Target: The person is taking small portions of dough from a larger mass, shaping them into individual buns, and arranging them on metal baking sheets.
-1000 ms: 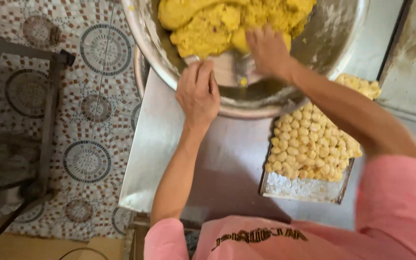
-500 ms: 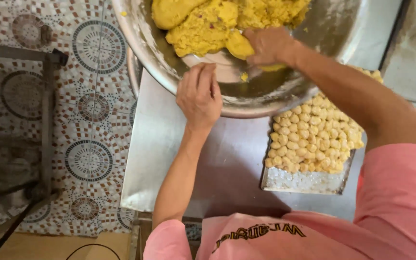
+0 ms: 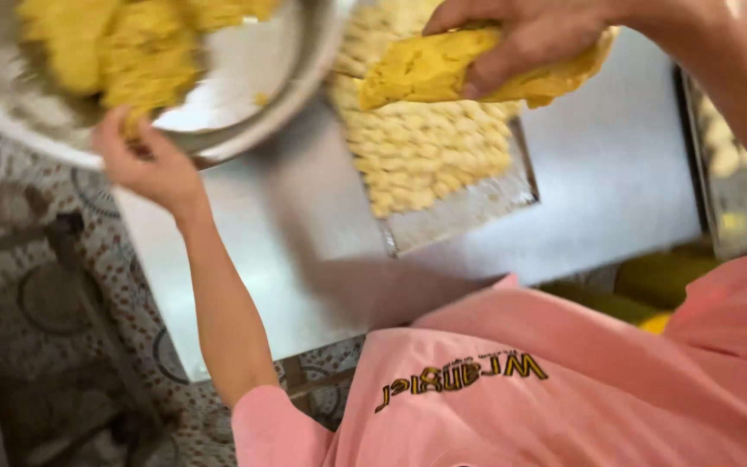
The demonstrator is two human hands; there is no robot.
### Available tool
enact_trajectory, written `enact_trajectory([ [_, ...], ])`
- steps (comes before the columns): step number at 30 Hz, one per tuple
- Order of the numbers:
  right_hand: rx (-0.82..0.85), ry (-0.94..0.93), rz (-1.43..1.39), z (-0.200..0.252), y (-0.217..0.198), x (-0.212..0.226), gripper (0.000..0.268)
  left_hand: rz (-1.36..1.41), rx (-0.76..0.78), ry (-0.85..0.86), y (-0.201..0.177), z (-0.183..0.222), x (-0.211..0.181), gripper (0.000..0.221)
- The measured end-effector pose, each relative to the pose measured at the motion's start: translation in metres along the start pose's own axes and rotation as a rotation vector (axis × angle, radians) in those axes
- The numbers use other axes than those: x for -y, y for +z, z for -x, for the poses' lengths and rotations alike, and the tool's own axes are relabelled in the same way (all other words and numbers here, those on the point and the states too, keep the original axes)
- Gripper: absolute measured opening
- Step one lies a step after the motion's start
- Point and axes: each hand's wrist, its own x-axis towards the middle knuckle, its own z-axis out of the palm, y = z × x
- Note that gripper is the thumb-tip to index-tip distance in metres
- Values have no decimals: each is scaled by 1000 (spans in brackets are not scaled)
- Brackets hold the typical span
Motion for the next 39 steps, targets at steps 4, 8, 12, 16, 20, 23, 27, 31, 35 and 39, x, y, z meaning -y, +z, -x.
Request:
enact_trajectory([
  [4,-54,144,-182,66,52,-155,82,357,188,-5,66,55,-185,25],
  [8,-29,-45,394,47,85,-302,74,755,495,-190,207,226,-320,17],
  [12,-254,-93,528,7,148,-453,82,611,604,-105,291,350,-411,18],
  [16,-862,-488,416,26,184,-567,116,74,760,110,289,420,-449,39],
  [20,-723,-444,219,4,222,-605,122,-23,719,193,300,420,-466,47],
  [23,-970,-375,274,-19,220,-595,108,-147,917,199,325,427,-456,66],
  [27,-1300,-585,348,-70,191,-605,63,-87,654,310,386,429,-422,66],
  [31,-1234,-819,339,-99,164,-621,27,-150,666,332,406,456,-382,63],
  [35,-1077,-892,421,-97,145,-622,45,-247,711,323,394,377,-448,40],
  [39,-1148,-887,377,-34,172,-620,61,-300,721,153,339,428,-467,48],
])
